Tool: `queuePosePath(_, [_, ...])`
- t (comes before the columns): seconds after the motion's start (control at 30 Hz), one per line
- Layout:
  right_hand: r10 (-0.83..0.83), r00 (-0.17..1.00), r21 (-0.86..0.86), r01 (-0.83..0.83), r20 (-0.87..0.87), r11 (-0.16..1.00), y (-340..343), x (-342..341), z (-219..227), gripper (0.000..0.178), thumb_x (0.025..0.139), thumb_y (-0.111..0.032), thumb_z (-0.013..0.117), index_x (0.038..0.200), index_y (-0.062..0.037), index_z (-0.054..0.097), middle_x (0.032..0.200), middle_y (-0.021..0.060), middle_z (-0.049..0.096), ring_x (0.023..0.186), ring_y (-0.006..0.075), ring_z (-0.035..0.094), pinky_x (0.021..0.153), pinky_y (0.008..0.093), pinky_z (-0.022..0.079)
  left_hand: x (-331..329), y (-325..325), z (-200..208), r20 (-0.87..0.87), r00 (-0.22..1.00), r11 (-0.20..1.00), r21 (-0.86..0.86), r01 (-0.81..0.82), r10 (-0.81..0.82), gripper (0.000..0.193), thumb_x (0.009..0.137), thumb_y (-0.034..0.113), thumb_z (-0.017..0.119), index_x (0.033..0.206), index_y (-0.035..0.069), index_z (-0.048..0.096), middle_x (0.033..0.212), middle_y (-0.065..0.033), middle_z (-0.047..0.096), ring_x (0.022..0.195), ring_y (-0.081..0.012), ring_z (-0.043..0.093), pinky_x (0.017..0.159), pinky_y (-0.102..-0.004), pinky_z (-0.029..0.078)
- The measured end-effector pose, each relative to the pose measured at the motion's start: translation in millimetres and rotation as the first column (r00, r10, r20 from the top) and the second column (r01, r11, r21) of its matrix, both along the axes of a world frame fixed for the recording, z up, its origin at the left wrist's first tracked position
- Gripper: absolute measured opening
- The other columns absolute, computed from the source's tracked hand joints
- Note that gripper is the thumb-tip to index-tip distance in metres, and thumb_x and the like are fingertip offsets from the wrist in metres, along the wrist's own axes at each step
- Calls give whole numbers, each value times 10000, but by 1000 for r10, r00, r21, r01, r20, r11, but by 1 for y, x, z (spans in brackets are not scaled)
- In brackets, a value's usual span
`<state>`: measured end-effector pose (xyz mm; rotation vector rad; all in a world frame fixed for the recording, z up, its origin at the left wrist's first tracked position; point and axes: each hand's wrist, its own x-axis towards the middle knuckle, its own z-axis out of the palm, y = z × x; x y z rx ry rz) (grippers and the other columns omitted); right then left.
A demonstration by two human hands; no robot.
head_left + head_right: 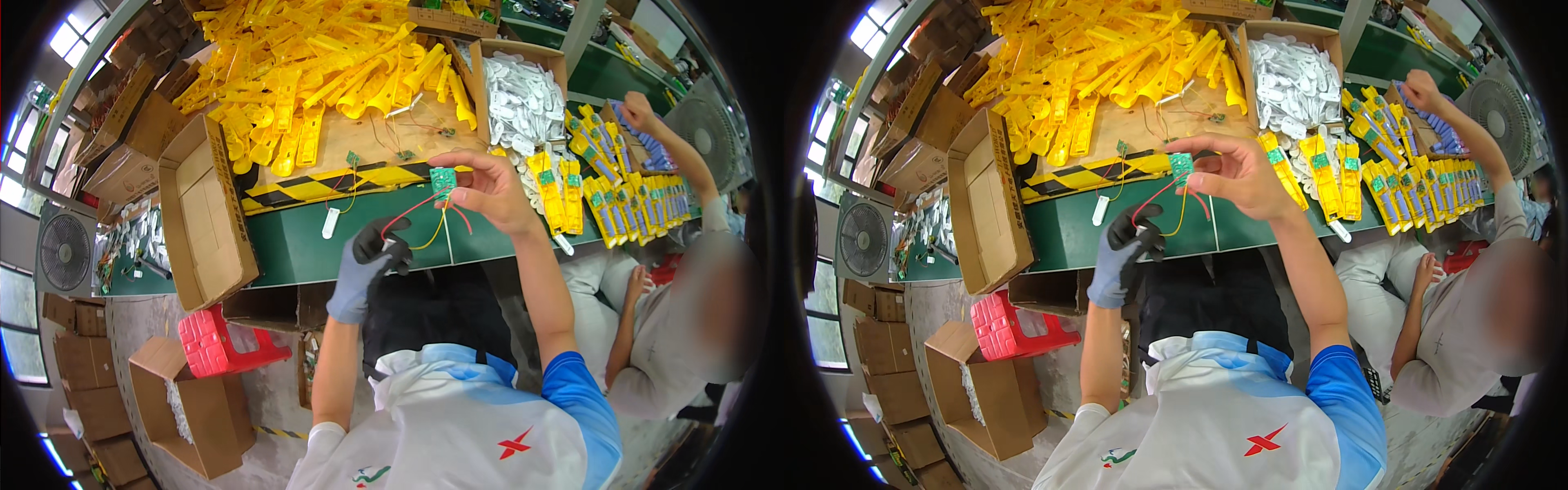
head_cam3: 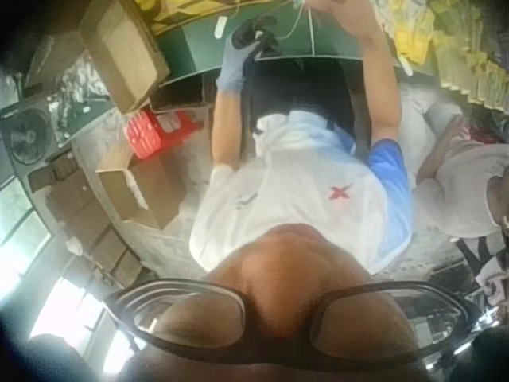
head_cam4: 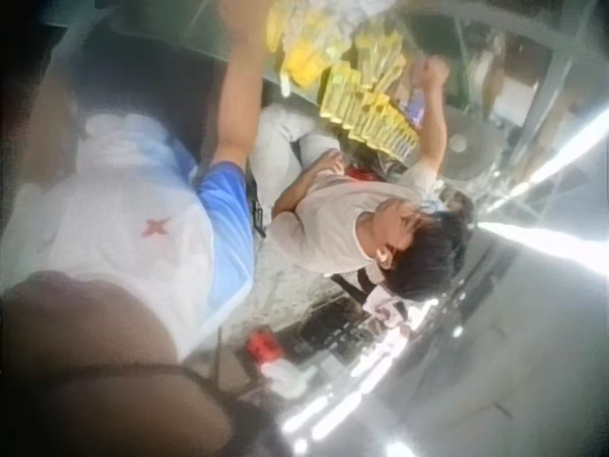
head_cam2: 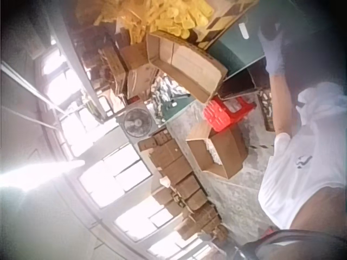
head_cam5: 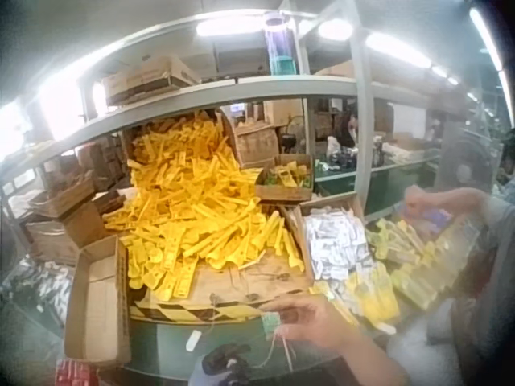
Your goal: Assembling the internal PCB and battery cover into yellow handheld device housings.
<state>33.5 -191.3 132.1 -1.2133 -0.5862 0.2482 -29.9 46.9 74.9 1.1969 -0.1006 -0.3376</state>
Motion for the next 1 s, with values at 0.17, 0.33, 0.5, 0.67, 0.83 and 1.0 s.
queuePosePath(0.17, [-93,994,-184,103,63,977,-12,-2,-3,452,751,-17,783,1180,10,645,1047,14,606,795,69,586,741,207,489,9,22,22,133,972,972,108,-207,192,478,850,35,686,1300,7,530,832,-62,648,696,-117,617,606,-237,511])
queuePosePath(0.33, [-186,968,-316,233,171,920,-4,-6,-2,393,765,-11,779,1136,-7,652,1000,14,607,795,64,600,736,213,499,-12,22,55,415,845,755,417,-506,337,460,785,-7,746,1224,18,609,871,-59,678,759,-121,639,679,-252,514])
queuePosePath(0.5, [-392,860,-243,477,326,845,11,-3,-17,371,745,9,804,1080,-15,647,1003,43,627,841,100,652,762,235,534,-48,7,65,839,537,483,509,-712,-92,400,632,66,822,1004,38,675,934,-138,672,750,-337,635,667,-382,513])
queuePosePath(0.67, [-556,704,43,603,441,797,9,-3,-28,407,709,-54,859,1056,-39,648,980,51,628,842,127,627,759,250,531,-53,-19,46,780,554,586,603,-542,-291,389,655,169,802,998,28,687,931,-173,666,776,-367,638,695,-393,523])
queuePosePath(0.83, [-446,748,117,451,491,885,36,-11,-38,331,724,-122,865,962,-60,644,947,61,628,815,169,629,710,280,527,-67,-19,-1,482,755,775,216,-594,445,574,903,405,571,1223,-71,558,877,-103,675,729,-198,633,729,-294,535])
queuePosePath(1.0, [-438,644,173,433,627,884,21,-27,-31,319,738,-129,846,952,-60,621,931,62,630,812,205,642,720,325,517,-41,-42,1,433,814,895,38,-444,386,401,946,259,562,1192,-58,558,901,-95,650,715,-178,611,665,-277,511])
